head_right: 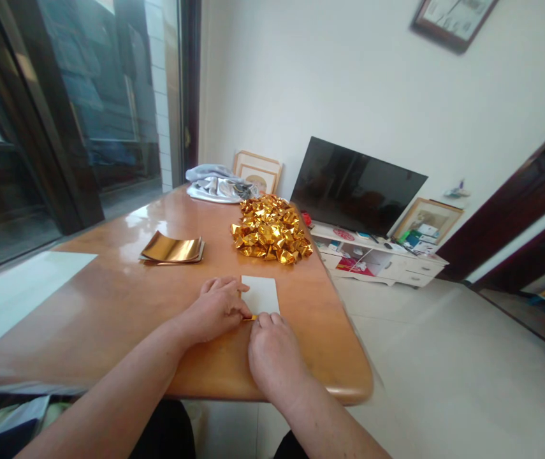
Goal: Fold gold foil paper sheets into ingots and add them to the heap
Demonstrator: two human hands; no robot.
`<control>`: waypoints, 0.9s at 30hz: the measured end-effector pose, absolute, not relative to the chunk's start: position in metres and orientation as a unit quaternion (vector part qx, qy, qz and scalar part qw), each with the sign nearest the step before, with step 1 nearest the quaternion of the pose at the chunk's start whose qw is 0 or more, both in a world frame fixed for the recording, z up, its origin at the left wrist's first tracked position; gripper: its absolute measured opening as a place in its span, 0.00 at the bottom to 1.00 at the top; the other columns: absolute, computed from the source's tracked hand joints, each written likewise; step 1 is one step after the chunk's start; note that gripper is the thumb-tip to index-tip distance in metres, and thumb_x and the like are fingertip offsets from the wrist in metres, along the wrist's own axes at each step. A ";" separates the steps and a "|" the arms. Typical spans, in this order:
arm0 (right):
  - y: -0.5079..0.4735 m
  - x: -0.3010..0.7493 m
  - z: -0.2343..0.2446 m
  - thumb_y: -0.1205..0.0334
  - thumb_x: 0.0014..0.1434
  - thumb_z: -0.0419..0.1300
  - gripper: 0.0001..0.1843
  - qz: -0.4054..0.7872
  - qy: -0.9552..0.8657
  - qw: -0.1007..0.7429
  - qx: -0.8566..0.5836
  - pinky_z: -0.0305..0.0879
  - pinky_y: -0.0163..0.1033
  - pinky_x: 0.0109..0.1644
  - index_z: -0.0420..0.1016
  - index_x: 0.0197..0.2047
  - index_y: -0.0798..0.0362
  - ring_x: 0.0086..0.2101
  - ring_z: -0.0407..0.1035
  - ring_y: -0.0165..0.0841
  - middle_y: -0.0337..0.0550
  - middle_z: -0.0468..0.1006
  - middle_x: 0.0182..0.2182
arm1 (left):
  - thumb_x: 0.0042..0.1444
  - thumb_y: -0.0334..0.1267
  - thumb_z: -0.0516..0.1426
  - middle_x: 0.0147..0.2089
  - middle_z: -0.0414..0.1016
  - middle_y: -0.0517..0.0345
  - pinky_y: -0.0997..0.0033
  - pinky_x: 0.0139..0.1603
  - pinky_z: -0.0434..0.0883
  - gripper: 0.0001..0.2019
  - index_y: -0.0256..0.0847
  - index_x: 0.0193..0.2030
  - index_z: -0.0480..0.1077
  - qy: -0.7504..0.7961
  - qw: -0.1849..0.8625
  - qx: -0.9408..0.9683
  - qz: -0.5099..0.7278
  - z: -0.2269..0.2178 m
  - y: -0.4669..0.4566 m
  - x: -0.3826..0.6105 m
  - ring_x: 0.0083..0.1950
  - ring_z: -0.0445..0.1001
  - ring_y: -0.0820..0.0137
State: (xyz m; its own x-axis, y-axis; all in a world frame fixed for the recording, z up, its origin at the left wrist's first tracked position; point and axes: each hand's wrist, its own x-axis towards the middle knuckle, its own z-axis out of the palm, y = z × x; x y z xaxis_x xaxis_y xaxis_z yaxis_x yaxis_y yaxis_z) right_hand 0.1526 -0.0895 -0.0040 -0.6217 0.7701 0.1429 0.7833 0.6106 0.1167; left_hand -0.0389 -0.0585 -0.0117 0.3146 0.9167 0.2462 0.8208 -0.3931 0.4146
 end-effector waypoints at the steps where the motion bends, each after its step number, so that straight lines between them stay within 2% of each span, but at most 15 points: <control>1: -0.090 0.151 -0.004 0.71 0.68 0.49 0.16 -0.085 -0.898 0.040 -0.430 0.59 0.42 0.47 0.79 0.44 0.57 0.42 0.66 0.40 0.49 0.77 0.39 | 0.54 0.35 0.59 0.60 0.72 0.62 0.44 0.68 0.49 0.13 0.60 0.38 0.82 0.539 0.107 0.804 0.227 -0.012 -0.059 -0.039 0.67 0.58 0.54; 14: -0.092 0.142 -0.004 0.72 0.65 0.52 0.12 -0.072 -0.897 0.042 -0.434 0.61 0.42 0.49 0.78 0.43 0.58 0.43 0.65 0.41 0.51 0.76 0.40 | 0.51 0.33 0.58 0.56 0.75 0.61 0.47 0.65 0.54 0.12 0.56 0.33 0.82 0.554 0.113 0.788 0.244 -0.016 -0.055 -0.043 0.62 0.63 0.56; 27: -0.090 0.136 -0.002 0.74 0.61 0.53 0.14 -0.080 -0.907 0.017 -0.413 0.63 0.43 0.48 0.78 0.46 0.58 0.44 0.64 0.43 0.53 0.76 0.42 | 0.52 0.32 0.55 0.57 0.74 0.63 0.46 0.64 0.54 0.15 0.57 0.35 0.82 0.568 0.150 0.777 0.227 -0.015 -0.053 -0.045 0.62 0.62 0.55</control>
